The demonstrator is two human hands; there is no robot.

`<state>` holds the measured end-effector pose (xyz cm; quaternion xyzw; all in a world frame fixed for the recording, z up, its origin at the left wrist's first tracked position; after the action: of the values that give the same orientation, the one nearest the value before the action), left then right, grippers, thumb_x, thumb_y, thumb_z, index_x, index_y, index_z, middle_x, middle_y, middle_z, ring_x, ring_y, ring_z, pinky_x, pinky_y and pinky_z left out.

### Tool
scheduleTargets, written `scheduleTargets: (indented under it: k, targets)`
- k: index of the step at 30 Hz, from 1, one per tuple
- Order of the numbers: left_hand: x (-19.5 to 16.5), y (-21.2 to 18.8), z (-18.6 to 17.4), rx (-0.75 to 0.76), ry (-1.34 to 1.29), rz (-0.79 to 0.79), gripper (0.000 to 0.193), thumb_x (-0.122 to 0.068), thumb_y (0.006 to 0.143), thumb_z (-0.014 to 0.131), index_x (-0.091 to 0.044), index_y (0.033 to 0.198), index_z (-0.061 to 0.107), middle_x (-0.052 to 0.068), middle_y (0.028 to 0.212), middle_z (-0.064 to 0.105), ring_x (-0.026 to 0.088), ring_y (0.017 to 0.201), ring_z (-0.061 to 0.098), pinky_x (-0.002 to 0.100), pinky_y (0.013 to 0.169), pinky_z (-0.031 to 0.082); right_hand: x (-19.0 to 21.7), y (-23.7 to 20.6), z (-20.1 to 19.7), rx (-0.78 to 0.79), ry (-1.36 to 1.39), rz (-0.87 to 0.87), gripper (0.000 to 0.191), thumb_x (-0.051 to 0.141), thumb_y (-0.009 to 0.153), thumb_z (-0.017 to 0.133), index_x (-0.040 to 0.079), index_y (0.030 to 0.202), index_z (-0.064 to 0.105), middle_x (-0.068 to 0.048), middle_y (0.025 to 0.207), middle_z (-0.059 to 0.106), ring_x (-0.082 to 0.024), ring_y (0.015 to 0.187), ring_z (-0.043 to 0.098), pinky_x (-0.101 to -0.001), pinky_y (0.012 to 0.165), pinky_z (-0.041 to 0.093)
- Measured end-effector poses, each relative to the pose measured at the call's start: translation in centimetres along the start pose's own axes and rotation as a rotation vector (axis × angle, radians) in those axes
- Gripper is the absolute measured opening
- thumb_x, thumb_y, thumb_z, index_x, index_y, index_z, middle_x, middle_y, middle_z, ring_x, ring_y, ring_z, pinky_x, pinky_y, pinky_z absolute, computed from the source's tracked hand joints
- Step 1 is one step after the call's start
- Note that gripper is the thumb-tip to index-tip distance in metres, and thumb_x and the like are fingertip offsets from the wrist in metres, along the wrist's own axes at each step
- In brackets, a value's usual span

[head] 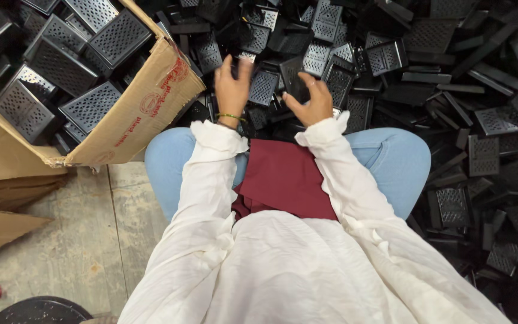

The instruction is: The person sits cross-legged on the floor among large piles of black plastic grater-like parts. They pick up one part at a time, turn it over in both hands, and toss it aside, repeating this sorting and handling cycle throughout the clip.

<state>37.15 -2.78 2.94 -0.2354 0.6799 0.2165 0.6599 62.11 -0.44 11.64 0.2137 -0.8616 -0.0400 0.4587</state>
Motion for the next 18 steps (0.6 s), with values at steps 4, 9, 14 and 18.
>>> scheduleTargets:
  k: [4,9,14,18]
  targets:
    - [-0.2,-0.9,2.0,0.179,-0.741,-0.250,0.089,-0.073,0.099,0.036,0.003,0.139,0.062,0.014,0.114,0.073,0.021,0.104,0.070,0.033,0.096,0.056,2.3,-1.7,2.0,0.122,0.509,0.146,0.056,0.018,0.088,0.084,0.004,0.138,0.062,-0.011,0.123,0.071,-0.017,0.108,0.071,-0.0301,0.095,0.058]
    - [-2.7,-3.3,3.0,0.269,-0.740,-0.258,0.083,-0.068,0.099,0.031,0.000,0.137,0.060,0.011,0.119,0.072,0.020,0.103,0.069,0.033,0.096,0.056,6.4,-2.6,2.2,0.027,0.324,-0.055,0.049,0.013,0.085,0.088,0.001,0.128,0.070,-0.015,0.122,0.071,-0.020,0.112,0.070,-0.0317,0.098,0.055]
    - [-3.5,-3.9,4.0,0.311,-0.706,-0.218,0.084,-0.068,0.102,0.031,0.001,0.139,0.060,0.013,0.118,0.070,0.020,0.106,0.068,0.034,0.098,0.056,5.7,-2.4,3.1,0.045,0.379,0.023,0.051,0.010,0.080,0.089,-0.002,0.125,0.070,-0.015,0.123,0.069,-0.022,0.112,0.070,-0.0322,0.098,0.056]
    - [-3.1,-4.3,4.4,0.325,-0.708,-0.186,0.084,-0.068,0.103,0.031,0.002,0.142,0.058,0.012,0.119,0.068,0.020,0.109,0.066,0.034,0.100,0.055,3.9,-2.4,4.5,0.122,0.627,0.166,0.055,0.008,0.081,0.088,-0.006,0.130,0.066,-0.016,0.132,0.065,-0.023,0.123,0.066,-0.0335,0.106,0.053]
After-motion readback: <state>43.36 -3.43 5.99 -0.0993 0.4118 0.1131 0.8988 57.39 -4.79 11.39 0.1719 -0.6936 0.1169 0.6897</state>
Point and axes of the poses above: each hand's wrist, its own y-axis towards the middle knuckle, its own z-axis out of the palm, x = y × z, the point moved 9 cm from there along y, towards the middle knuckle
